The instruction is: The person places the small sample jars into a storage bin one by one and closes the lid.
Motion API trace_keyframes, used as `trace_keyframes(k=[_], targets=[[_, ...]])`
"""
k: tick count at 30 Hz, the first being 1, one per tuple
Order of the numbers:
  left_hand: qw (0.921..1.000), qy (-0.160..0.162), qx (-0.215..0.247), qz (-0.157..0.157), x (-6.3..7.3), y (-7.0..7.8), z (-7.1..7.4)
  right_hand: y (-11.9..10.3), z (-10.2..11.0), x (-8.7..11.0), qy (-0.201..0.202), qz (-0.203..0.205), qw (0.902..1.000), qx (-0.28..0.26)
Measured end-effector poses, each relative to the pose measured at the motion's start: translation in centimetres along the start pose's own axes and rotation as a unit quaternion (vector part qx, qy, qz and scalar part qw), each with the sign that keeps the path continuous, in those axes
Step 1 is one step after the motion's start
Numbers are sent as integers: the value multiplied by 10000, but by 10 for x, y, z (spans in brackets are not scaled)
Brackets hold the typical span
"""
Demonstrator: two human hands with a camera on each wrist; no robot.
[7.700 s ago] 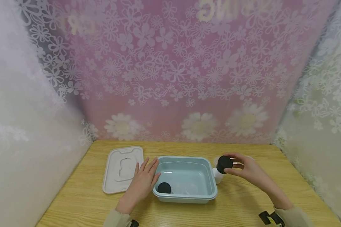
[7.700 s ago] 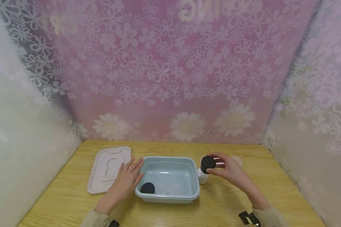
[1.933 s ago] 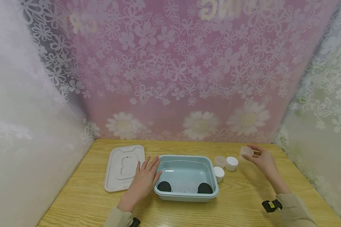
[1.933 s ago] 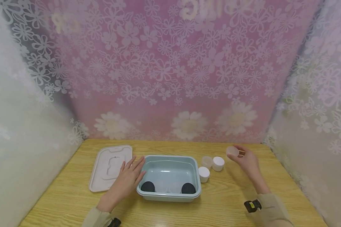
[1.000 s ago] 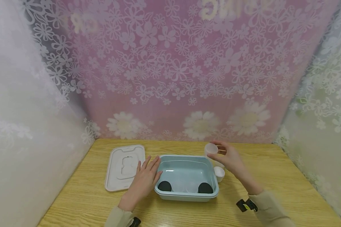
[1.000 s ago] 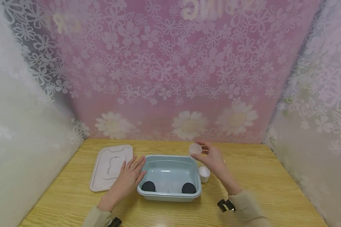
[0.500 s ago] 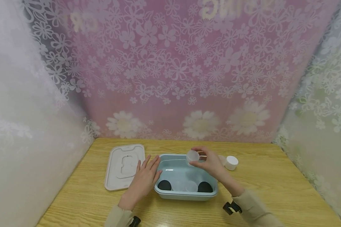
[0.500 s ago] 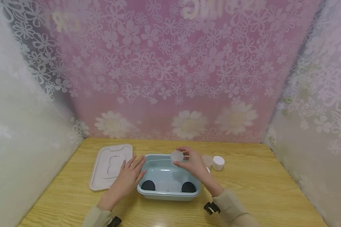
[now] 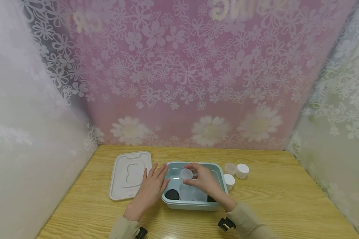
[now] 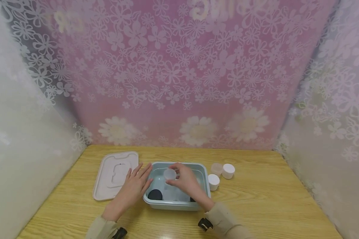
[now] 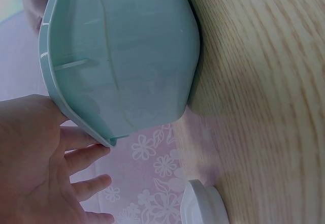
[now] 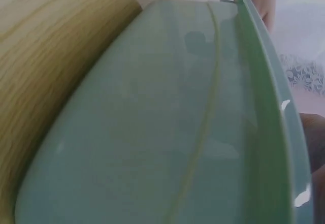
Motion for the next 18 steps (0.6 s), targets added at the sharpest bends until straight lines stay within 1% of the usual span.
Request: trace_keyframes(k=[4, 6, 12, 18], targets=[[10000, 2, 45, 0, 0, 1, 2, -1, -13, -4, -24, -112, 9999, 54], [10000, 15, 56, -6, 0, 1, 2, -2, -20, -7, -18, -112, 9996, 239], [9999, 89, 15, -58, 1, 1, 4, -6, -37, -13, -45, 83, 9962, 864], [9998, 163, 44, -142, 2, 2, 5, -8, -47, -17, 29, 147, 9912, 1313]])
Point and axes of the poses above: each hand's wrist, its own x-axis away from the middle knuckle, its own z-axis out of the back of the hand, y = z × x, the point moved 7 cm from there along -x, towards the middle knuckle, and after that the axes turned 1 degree about z, right-handed, at the moved point
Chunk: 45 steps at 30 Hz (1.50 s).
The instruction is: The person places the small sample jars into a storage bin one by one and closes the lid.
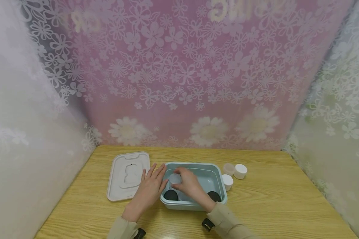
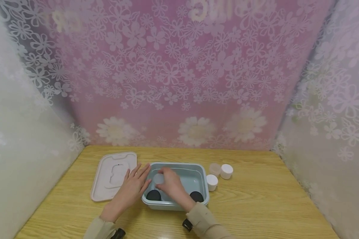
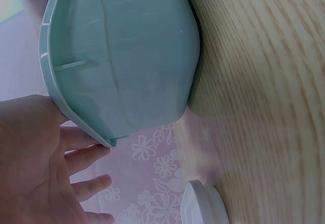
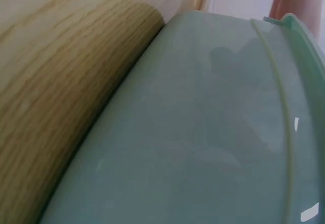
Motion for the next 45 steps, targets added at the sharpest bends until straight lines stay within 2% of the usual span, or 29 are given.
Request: trace_keyframes(k=[6, 11, 17, 23, 28, 32, 35, 45], targets=[[10000, -46, -39, 54, 0, -1, -1, -1, -5, -3, -225, -164, 9994, 212], [9999, -130, -5, 97, 0, -1, -2, 1, -7, -2, -445, -255, 9987, 2], [9999, -128, -44, 55, -1, 0, -2, 1, -7, 1, -611, -161, 9975, -330], [9999, -127, -2, 67, 0, 0, -3, 3, 4, 4, -551, -108, 9959, -703], [9998, -141, 52, 108, -1, 0, -3, 9, 26, 6, -39, 51, 9927, -1207], [9998, -149, 54, 139, -1, 0, -2, 18, 48, 10, 570, 268, 9798, -1900], [9998, -146, 44, 134, -1, 0, -3, 28, 64, 16, 930, 411, 9710, -2163], [9997, -179, 20, 160, -2, -2, -6, 70, 113, 35, 1881, 718, 9569, -2094]])
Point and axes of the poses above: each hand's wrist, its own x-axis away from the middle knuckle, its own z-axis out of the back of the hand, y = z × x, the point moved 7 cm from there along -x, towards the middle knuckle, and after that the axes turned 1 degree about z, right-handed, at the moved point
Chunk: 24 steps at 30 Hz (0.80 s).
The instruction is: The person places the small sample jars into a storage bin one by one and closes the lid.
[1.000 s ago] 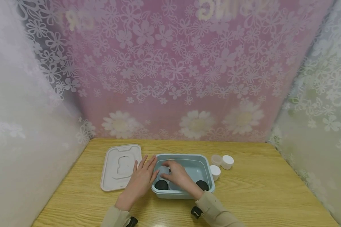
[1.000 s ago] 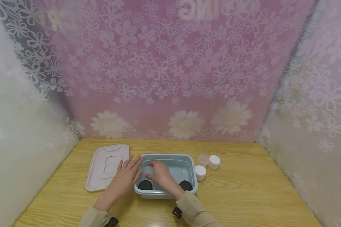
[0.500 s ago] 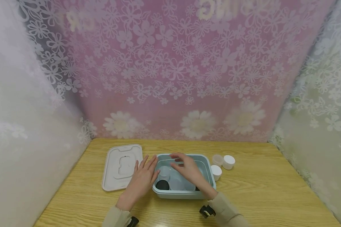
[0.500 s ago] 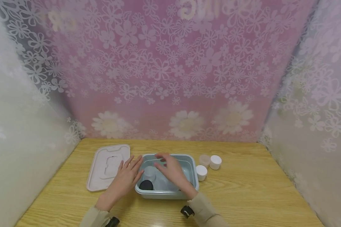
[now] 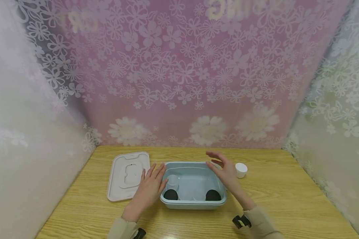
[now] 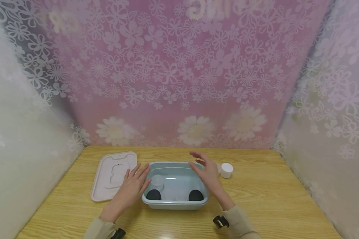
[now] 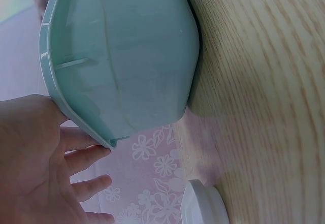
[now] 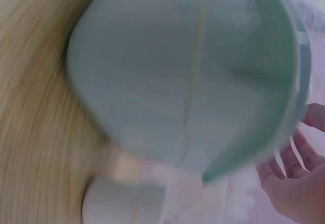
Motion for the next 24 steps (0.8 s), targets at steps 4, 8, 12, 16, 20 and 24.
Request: trace_keyframes(k=[4, 8, 12, 16, 20, 24], targets=[[10000, -14, 37, 33, 0, 0, 0, 8, 25, 0, 269, -42, 9995, 151], [10000, 13, 60, 21, 1, 0, 1, 19, 49, 1, 368, -175, 9991, 80], [10000, -1, 54, 6, 0, 0, 1, 28, 69, 3, 460, -189, 9985, 240], [10000, -10, 29, 12, 0, 0, 0, 39, 87, 7, 551, -202, 9972, 456], [10000, -9, 28, 23, 0, 0, -1, 50, 102, 11, 511, -273, 9956, 741], [10000, -1, 38, 33, 0, 1, 1, 65, 114, 16, 325, -484, 9903, 1258]])
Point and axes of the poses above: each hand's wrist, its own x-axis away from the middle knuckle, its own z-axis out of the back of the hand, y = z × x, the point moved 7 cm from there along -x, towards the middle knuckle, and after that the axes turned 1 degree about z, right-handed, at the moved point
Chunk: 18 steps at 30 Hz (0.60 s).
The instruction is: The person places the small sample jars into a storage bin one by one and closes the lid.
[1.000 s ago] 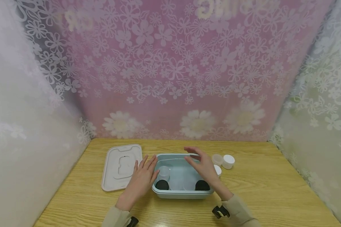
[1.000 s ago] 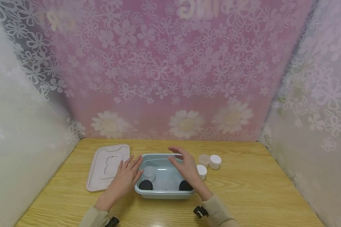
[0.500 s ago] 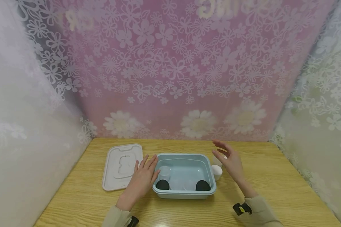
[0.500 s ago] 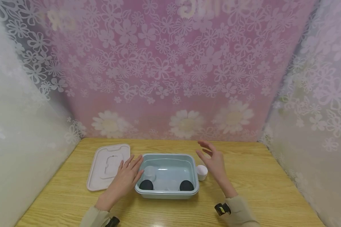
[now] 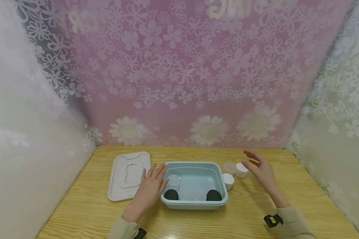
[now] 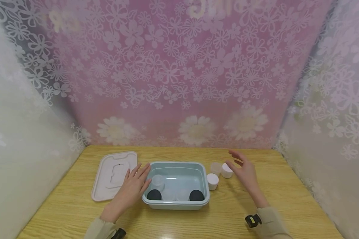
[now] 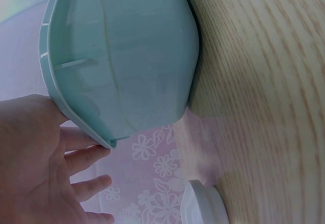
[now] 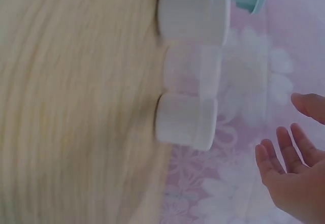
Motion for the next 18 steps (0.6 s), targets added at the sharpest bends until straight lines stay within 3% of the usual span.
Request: trace_keyframes(k=[7, 12, 18], targets=[[10000, 13, -1, 10, 0, 0, 1, 27, -2, 2, -767, -541, 9946, 453], [10000, -12, 32, 13, 0, 0, 1, 45, -14, 5, -1416, -1250, 9812, 403], [10000, 2, 62, -2, 0, 0, 1, 56, -22, 8, -1545, -1699, 9727, 343]])
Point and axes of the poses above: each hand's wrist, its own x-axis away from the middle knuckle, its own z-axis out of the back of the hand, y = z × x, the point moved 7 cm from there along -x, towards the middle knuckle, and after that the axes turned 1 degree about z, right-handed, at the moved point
